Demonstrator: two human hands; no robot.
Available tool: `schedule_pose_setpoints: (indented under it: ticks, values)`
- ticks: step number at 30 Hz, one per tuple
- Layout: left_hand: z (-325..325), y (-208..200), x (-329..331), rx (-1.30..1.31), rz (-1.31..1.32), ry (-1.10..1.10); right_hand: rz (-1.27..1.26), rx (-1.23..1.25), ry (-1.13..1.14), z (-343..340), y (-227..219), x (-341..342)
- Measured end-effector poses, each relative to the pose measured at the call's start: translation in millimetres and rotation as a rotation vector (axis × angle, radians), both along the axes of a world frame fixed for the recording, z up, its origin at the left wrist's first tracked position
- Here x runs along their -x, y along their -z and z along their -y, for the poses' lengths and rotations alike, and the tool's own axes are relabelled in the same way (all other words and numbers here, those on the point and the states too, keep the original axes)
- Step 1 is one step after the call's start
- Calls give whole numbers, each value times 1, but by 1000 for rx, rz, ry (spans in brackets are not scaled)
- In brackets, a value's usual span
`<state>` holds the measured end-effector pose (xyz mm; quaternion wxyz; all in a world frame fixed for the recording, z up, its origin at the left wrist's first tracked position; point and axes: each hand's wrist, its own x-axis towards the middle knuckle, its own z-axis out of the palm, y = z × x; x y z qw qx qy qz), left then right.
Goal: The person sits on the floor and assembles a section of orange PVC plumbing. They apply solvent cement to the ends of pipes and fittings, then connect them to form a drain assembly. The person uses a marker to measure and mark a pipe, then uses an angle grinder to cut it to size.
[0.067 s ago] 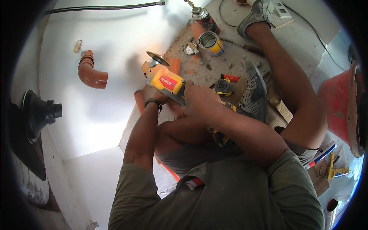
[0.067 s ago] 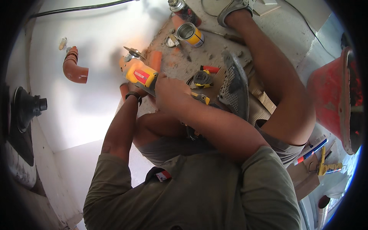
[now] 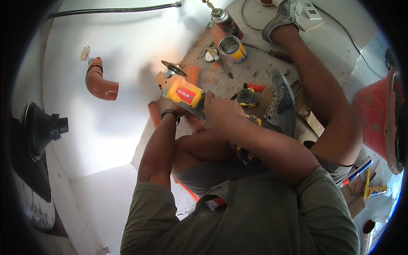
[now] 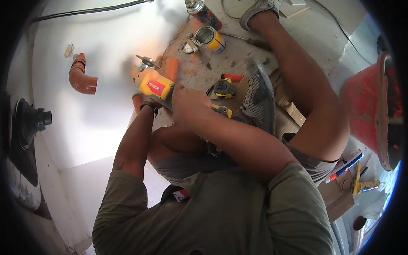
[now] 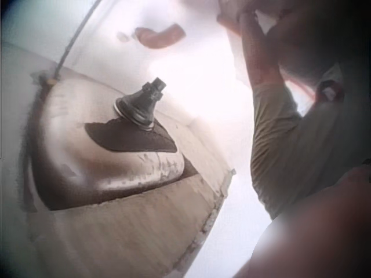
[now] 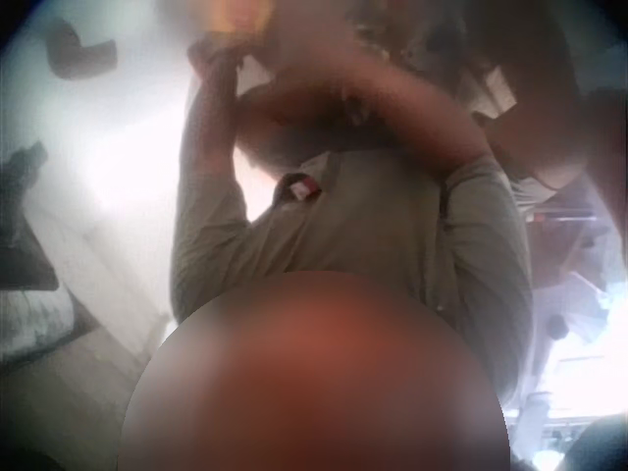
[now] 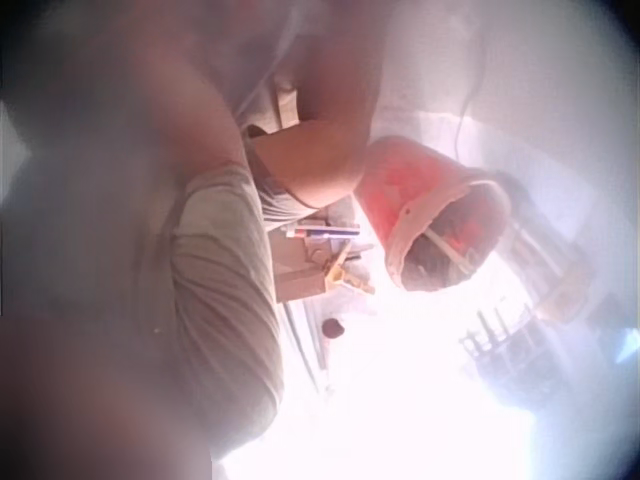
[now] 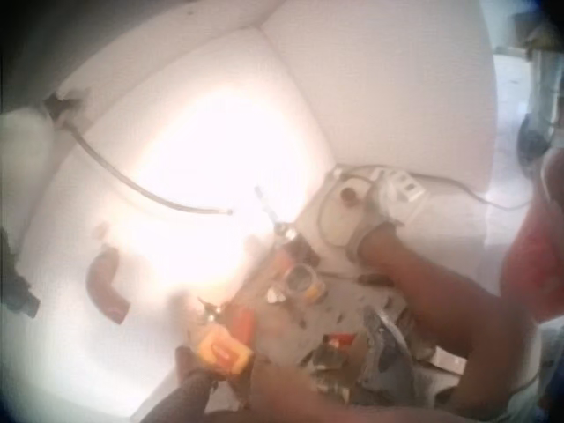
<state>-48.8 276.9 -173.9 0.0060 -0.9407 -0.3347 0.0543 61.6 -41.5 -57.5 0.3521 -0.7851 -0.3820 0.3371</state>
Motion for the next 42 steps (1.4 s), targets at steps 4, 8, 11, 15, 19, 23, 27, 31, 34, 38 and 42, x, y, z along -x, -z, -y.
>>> schedule_pose_setpoints:
  ticks: [4, 8, 11, 15, 19, 23, 27, 31, 34, 38, 42]
  values:
    - [-6, -3, -3, 145, 33, 219, 67, 17, -40, 7, 1, 3]
    - [18, -32, -2, 105, 46, 313, 74, 84, -47, 9, -1, 3]
    - [47, -59, -8, 2, -21, 358, 111, 68, -29, 8, -1, 3]
    - [80, -71, -13, 157, -79, 205, 164, 110, 13, 5, 5, -2]
    - [83, -53, -5, 374, 39, -7, 161, 137, 19, 2, 14, -7]
    - [66, -32, 0, 449, 60, -62, 154, 182, 4, -4, 23, -6]
    - [58, -23, 2, 484, 73, -90, 182, 210, -11, -13, 31, -2]
    - [60, -23, 6, 464, 47, -125, 196, 230, -20, -23, 39, 0]
    - [62, -21, 8, 510, 115, -101, 188, 230, -18, -26, 41, 1]
    - [62, -18, 9, 536, 142, -118, 188, 216, -17, -26, 42, 2]
    - [61, -23, 4, 481, 8, -106, 192, 212, -43, -26, 43, 2]
